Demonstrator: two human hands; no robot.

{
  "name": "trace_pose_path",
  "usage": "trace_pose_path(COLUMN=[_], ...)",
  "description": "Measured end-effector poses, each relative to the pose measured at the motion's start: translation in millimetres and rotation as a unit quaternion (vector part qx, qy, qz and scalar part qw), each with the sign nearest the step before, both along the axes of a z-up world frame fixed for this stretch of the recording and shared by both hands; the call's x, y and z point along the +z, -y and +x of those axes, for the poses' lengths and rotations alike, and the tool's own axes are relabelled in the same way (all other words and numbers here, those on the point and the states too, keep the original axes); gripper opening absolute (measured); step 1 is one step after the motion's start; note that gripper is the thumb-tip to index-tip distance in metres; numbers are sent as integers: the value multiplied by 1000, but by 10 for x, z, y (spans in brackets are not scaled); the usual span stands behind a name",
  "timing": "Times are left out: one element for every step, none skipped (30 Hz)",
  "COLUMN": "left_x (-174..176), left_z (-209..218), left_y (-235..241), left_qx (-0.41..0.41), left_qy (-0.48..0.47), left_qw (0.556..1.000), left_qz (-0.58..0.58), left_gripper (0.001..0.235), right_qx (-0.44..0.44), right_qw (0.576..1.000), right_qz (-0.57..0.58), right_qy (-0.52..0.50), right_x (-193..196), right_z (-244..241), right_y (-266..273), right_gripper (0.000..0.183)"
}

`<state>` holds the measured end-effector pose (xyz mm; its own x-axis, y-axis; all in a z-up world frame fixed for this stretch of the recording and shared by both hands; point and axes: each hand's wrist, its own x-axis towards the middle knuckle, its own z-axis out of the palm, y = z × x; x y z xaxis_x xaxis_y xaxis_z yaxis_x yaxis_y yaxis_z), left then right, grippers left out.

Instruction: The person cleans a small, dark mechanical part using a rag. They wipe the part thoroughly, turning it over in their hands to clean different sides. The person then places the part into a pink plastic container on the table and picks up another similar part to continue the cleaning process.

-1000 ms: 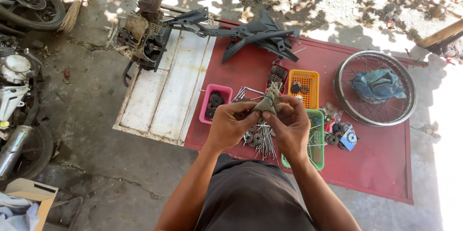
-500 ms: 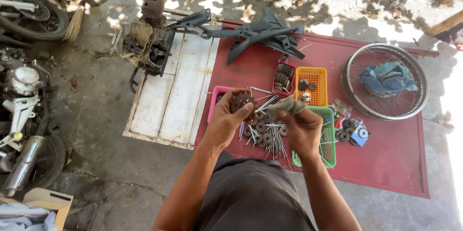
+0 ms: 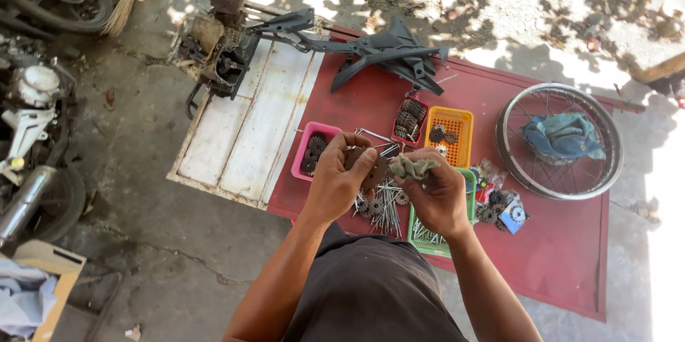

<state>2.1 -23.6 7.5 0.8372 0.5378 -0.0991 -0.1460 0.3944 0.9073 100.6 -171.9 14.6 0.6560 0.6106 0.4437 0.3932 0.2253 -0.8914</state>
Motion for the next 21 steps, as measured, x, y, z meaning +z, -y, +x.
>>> trace_pose_path(left_x=[6, 3, -6, 3, 9, 13, 23, 40, 60, 77, 96, 118, 71, 31, -9, 34, 70, 102, 99, 105, 112], left_z=[17, 19, 21, 7, -4, -6, -37, -49, -64, -86, -111, -116, -125, -116, -111, -106, -99, -91, -83, -73, -66], left_y=[48, 97, 142, 183, 218, 235, 272, 278, 279, 251, 217, 140, 107, 42, -27, -82, -141, -204, -247, -292, -337], left_qx=[9, 16, 23, 35, 45, 52, 59, 58, 56, 56, 57, 55, 51, 68, 86, 81, 86, 86, 75, 68, 62], left_qy=[1, -2, -5, -10, -11, -11, -16, -39, -62, -64, -86, -104, -103, -99, -95, -92, -98, -106, -106, -96, -87], left_qw=[1000, 1000, 999, 999, 999, 998, 998, 997, 996, 996, 994, 993, 993, 991, 989, 989, 987, 984, 985, 988, 990], left_qz=[0, 11, 22, 18, 18, 19, 17, 27, 36, 34, 27, 24, 26, 52, 78, 77, 94, 111, 110, 101, 93], left_gripper=[21, 21, 21, 21, 21, 21, 21, 17, 15, 15, 16, 18, 18, 17, 17, 17, 17, 18, 18, 17, 17], right_qx=[9, 11, 13, 25, 29, 29, 38, 40, 42, 42, 48, 49, 44, 35, 25, 20, 8, -9, -19, -28, -37], right_qw=[1000, 1000, 999, 999, 997, 994, 994, 993, 992, 992, 990, 986, 987, 988, 989, 989, 991, 993, 993, 990, 986], right_qz=[0, -8, -16, -20, -27, -33, -35, -18, -1, -4, -9, -11, -10, -12, -14, -15, -10, -7, -11, -4, 2], right_qy=[1, 22, 44, 39, 71, 104, 99, 109, 119, 117, 135, 156, 157, 150, 143, 146, 134, 120, 119, 140, 160], right_x=[-43, -95, -152, -104, -59, -21, -25, -21, -14, -18, -19, -22, -38, -47, -58, -17, 18, 45, 102, 166, 232], right_z=[47, 84, 120, 141, 166, 190, 173, 161, 146, 141, 133, 134, 131, 140, 143, 96, 50, -11, -51, -88, -126], right_y=[49, 97, 138, 156, 165, 162, 165, 149, 127, 82, 32, -51, -58, -89, -123, -145, -171, -191, -269, -351, -435], right_gripper=[11, 12, 14, 14, 13, 12, 12, 12, 13, 13, 12, 11, 11, 12, 13, 13, 15, 18, 18, 16, 13])
